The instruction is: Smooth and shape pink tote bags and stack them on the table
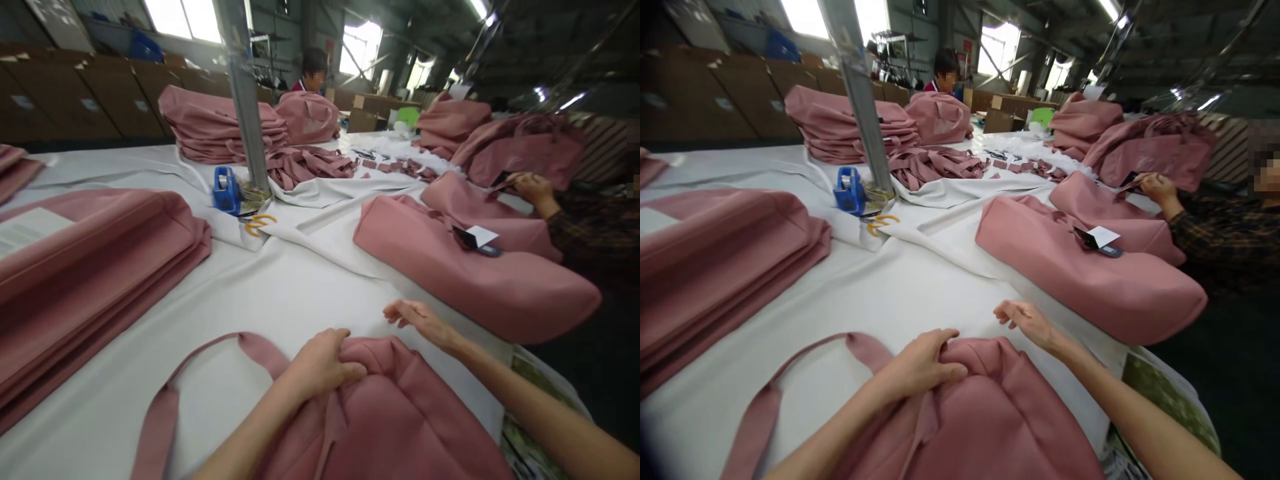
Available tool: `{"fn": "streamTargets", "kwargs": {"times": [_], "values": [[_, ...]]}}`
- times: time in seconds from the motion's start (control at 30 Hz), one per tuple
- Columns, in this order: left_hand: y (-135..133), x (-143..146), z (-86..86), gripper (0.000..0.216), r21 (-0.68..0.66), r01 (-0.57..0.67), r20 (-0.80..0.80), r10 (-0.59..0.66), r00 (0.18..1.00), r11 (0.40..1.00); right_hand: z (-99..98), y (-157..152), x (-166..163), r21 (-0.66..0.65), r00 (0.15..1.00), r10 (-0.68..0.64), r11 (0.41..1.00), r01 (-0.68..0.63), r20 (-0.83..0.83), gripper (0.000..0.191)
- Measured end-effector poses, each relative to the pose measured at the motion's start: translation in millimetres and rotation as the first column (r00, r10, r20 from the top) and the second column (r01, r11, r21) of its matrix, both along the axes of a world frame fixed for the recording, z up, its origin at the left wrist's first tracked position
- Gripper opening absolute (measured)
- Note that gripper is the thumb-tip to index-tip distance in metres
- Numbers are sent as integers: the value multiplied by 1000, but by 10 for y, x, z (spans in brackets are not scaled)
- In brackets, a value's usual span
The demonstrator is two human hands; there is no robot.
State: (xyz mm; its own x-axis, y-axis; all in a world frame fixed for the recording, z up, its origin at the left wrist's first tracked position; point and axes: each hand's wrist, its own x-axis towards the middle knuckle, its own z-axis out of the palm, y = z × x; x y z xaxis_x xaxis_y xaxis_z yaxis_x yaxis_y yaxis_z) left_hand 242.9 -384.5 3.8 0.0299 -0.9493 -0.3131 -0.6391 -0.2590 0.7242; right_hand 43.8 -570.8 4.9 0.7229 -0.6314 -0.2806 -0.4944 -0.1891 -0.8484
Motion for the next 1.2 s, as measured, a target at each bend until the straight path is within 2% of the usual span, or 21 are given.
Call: {"fn": "streamTargets", "kwargs": {"times": [0.1, 0.17, 0.27, 0.37, 0.47, 0.63, 0.73, 0.8, 0.9, 1.0, 1.07, 1.2], "values": [[-41, -113, -74, 33, -57, 43, -49, -46, 998, 997, 2, 262, -204, -47, 969, 224, 972, -229, -105, 48], [10, -195, -84, 22, -131, 71, -45, -77, 996, 989, -21, 395, -289, -84, 953, 280, 953, -291, -118, 61], [100, -281, -42, 21, -165, 156, 88, -143, 986, 974, -44, 467, -339, -193, 961, 267, 941, -277, -75, 75], [139, -316, -17, 24, -107, 266, 210, -240, 948, 958, -10, 458, -300, -272, 954, 299, 917, -293, -21, 68], [154, -312, -47, 26, -71, 242, 224, -221, 949, 968, 62, 459, -225, -272, 939, 342, 903, -333, -13, 60], [181, -258, -56, 23, -40, 189, 271, -171, 947, 981, 124, 416, -173, -250, 943, 328, 910, -330, -52, 44], [176, -210, -26, 24, -32, 164, 232, -152, 961, 986, 83, 289, -165, -177, 916, 378, 900, -398, -136, 25], [161, -175, -38, 23, -59, 131, 153, -121, 981, 990, 22, 187, -144, -53, 885, 425, 896, -441, -189, 17], [127, -128, -136, 18, -95, 35, 32, -33, 999, 995, -95, 69, -108, 209, 904, 404, 905, -371, -144, 26], [94, -95, -290, 18, -88, -35, -26, 32, 999, 995, -185, 9, -118, 418, 952, 305, 870, -261, -41, 40], [76, -83, -380, 20, -85, -54, -45, 50, 998, 995, -210, -9, -161, 449, 964, 265, 864, -226, -26, 45], [53, -84, -439, 32, -45, -88, -43, 86, 995, 995, -191, 3, -256, 399, 994, 75, 916, -38, -79, 48]]}}
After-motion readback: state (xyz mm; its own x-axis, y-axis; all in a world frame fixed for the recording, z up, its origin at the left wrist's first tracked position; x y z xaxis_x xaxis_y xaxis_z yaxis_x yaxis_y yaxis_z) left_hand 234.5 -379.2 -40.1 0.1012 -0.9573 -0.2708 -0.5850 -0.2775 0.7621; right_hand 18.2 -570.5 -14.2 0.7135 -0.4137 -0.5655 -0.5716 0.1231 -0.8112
